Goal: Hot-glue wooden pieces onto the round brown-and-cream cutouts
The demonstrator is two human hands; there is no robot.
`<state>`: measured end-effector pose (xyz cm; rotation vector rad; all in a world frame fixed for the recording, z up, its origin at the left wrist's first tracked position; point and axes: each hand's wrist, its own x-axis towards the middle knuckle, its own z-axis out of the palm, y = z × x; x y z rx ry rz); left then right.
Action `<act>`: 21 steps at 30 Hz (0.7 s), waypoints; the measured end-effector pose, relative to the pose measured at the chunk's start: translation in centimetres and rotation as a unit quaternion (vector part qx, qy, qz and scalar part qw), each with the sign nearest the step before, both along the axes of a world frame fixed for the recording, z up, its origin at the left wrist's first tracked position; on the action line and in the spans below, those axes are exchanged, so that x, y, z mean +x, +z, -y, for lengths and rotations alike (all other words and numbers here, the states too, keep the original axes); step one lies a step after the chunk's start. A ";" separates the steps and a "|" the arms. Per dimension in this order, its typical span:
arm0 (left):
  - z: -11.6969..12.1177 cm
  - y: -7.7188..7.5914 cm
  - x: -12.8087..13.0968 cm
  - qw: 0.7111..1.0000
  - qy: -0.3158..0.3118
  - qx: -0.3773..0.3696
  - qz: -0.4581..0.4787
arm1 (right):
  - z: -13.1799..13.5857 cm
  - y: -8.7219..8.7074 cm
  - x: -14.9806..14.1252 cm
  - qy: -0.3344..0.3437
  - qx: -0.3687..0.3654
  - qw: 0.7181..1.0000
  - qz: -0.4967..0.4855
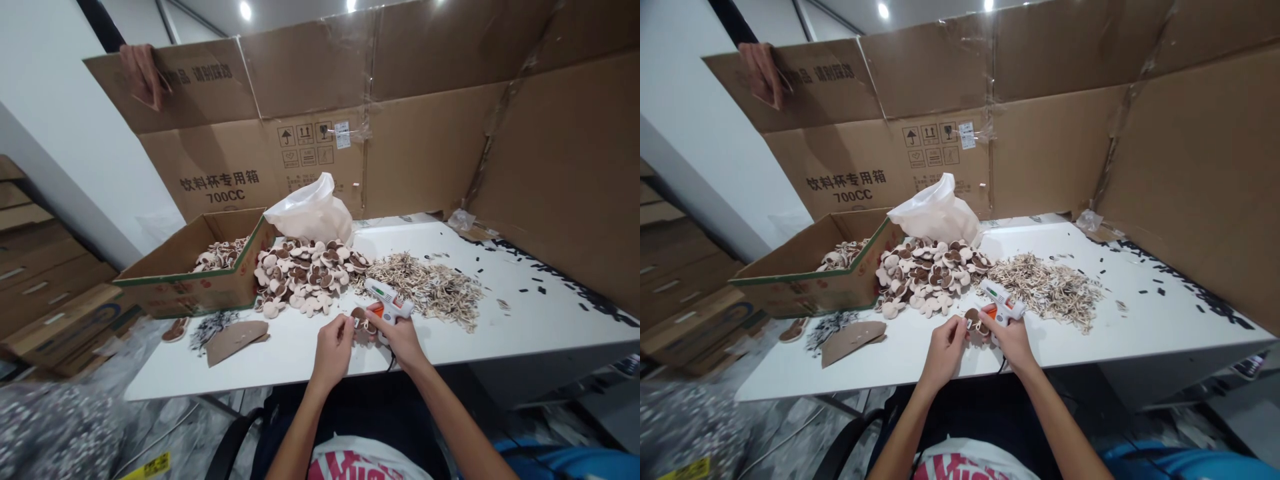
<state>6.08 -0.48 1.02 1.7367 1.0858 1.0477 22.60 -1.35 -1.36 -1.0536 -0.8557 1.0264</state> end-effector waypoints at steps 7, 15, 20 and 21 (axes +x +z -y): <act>0.0 0.0 0.0 1.000 -0.001 0.004 0.003 | 0.2 0.3 -0.1 0.006 0.004 1.000 0.006; -0.2 0.0 0.1 0.999 -0.027 -0.017 -0.011 | 0.3 0.9 -0.1 -0.014 -0.008 1.000 0.020; -0.3 -0.3 0.1 0.999 -0.029 -0.017 -0.007 | 0.4 1.2 -0.1 -0.019 -0.002 0.999 0.032; -0.3 -0.3 0.1 0.999 -0.030 -0.016 -0.005 | 0.4 1.3 -0.1 -0.019 0.002 0.999 0.034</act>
